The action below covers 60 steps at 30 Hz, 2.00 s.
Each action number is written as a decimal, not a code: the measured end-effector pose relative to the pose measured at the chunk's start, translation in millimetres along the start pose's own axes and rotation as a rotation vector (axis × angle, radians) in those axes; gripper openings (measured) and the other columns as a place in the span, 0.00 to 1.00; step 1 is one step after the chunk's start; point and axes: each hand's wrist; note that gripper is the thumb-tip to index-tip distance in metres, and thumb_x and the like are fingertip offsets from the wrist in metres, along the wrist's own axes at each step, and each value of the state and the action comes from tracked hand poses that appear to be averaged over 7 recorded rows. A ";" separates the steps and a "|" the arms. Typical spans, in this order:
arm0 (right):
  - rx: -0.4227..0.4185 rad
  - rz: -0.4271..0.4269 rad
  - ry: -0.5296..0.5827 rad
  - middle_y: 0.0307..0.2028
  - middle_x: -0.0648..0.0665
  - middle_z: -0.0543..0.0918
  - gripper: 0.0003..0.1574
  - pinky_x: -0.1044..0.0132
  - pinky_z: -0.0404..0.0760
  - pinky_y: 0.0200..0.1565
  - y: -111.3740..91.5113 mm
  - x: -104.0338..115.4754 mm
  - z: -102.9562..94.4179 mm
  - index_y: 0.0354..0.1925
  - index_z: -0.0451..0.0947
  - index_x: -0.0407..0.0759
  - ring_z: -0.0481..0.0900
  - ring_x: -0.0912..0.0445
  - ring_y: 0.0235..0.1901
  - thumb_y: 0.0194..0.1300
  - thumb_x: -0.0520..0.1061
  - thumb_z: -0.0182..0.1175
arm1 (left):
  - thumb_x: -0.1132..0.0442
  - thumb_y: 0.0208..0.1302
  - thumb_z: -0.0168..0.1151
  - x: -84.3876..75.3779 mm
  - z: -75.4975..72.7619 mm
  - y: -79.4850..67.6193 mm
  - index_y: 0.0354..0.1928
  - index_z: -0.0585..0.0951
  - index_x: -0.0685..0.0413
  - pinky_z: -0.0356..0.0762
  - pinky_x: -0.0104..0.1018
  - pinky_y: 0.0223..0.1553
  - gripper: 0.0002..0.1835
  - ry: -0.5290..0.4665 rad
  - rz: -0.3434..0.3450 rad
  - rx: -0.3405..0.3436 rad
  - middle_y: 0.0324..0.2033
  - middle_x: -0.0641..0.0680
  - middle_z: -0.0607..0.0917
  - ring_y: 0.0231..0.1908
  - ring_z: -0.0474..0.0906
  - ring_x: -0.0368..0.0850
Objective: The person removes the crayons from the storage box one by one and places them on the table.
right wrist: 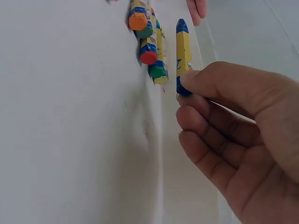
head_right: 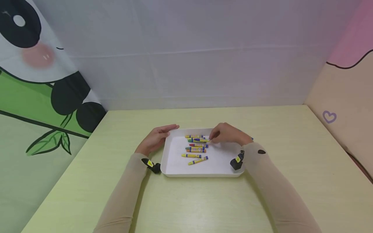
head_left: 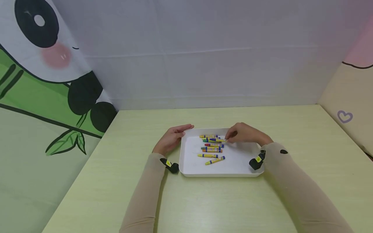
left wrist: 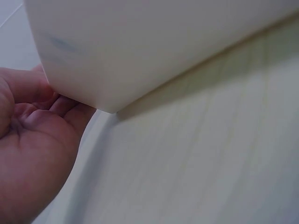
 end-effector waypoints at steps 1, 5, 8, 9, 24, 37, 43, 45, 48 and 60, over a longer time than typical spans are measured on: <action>-0.004 -0.005 -0.003 0.39 0.48 0.86 0.08 0.65 0.80 0.42 -1.3 -0.9 -1.7 0.40 0.86 0.44 0.78 0.58 0.36 0.61 0.41 0.64 | 0.75 0.72 0.41 0.1 -0.1 0.0 0.68 0.68 0.58 0.60 0.43 0.70 0.24 0.005 0.002 0.001 0.68 0.55 0.69 0.71 0.60 0.47; -0.018 -0.021 -0.004 0.40 0.48 0.86 0.09 0.64 0.81 0.44 -6.9 -5.9 -9.4 0.41 0.85 0.44 0.79 0.58 0.38 0.62 0.41 0.63 | 0.75 0.72 0.41 1.2 -0.7 0.4 0.68 0.68 0.58 0.60 0.44 0.70 0.24 0.016 0.007 -0.003 0.68 0.55 0.69 0.71 0.60 0.48; -0.031 -0.019 0.003 0.41 0.47 0.86 0.10 0.63 0.81 0.45 -12.6 -10.0 -16.1 0.43 0.85 0.44 0.81 0.58 0.40 0.63 0.42 0.63 | 0.75 0.72 0.41 2.1 -1.5 0.8 0.68 0.68 0.58 0.60 0.44 0.70 0.24 0.021 0.015 0.000 0.68 0.56 0.69 0.71 0.60 0.49; -0.037 -0.020 0.002 0.42 0.47 0.86 0.10 0.63 0.81 0.45 -14.7 -11.3 -18.5 0.43 0.85 0.44 0.81 0.58 0.40 0.63 0.43 0.63 | 0.75 0.72 0.41 2.4 -1.9 0.9 0.68 0.68 0.58 0.60 0.44 0.70 0.24 0.022 0.016 0.001 0.68 0.55 0.70 0.70 0.61 0.49; -0.159 0.036 0.003 0.45 0.44 0.86 0.12 0.61 0.80 0.44 -46.4 -34.6 -42.8 0.44 0.85 0.45 0.81 0.54 0.43 0.64 0.47 0.63 | 0.72 0.73 0.42 0.0 -3.5 -4.0 0.67 0.70 0.54 0.62 0.45 0.69 0.23 0.024 -0.008 0.005 0.67 0.52 0.71 0.69 0.64 0.48; -0.216 0.108 -0.018 0.46 0.43 0.85 0.16 0.60 0.79 0.44 -69.9 -51.3 -51.2 0.47 0.84 0.43 0.80 0.51 0.45 0.65 0.50 0.61 | 0.72 0.73 0.42 0.0 -5.3 -6.1 0.67 0.70 0.56 0.61 0.43 0.70 0.23 0.042 0.005 0.012 0.68 0.53 0.70 0.70 0.62 0.47; -0.253 0.155 -0.044 0.46 0.41 0.85 0.19 0.59 0.79 0.44 -76.7 -65.9 -49.5 0.48 0.84 0.43 0.80 0.49 0.46 0.66 0.53 0.60 | 0.72 0.73 0.42 0.2 -6.6 -6.2 0.67 0.70 0.56 0.61 0.43 0.70 0.23 0.042 0.002 0.016 0.68 0.52 0.70 0.70 0.62 0.47; -0.266 0.162 -0.046 0.46 0.40 0.85 0.19 0.59 0.78 0.44 -78.6 -69.7 -49.2 0.48 0.83 0.42 0.80 0.48 0.47 0.66 0.52 0.60 | 0.72 0.73 0.42 -0.1 -6.6 -6.2 0.67 0.70 0.55 0.61 0.44 0.70 0.23 0.037 0.000 0.016 0.68 0.52 0.70 0.70 0.62 0.47; -0.287 0.175 -0.050 0.47 0.38 0.85 0.19 0.61 0.78 0.43 -81.5 -74.2 -48.4 0.48 0.83 0.40 0.80 0.48 0.46 0.67 0.52 0.60 | 0.72 0.73 0.42 -0.7 -5.7 -6.3 0.67 0.70 0.56 0.61 0.44 0.70 0.23 0.030 0.001 0.016 0.68 0.52 0.70 0.70 0.61 0.47; -0.297 0.228 -0.045 0.48 0.32 0.83 0.22 0.47 0.77 0.48 -90.2 -96.1 -38.8 0.50 0.81 0.34 0.78 0.39 0.50 0.68 0.50 0.58 | 0.72 0.73 0.42 0.9 -5.6 -4.5 0.67 0.70 0.57 0.60 0.44 0.70 0.23 0.024 0.004 0.015 0.68 0.53 0.70 0.70 0.61 0.47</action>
Point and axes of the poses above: each hand's wrist, its own y-axis towards the middle knuckle, its own z-axis out of the palm, x = y × z
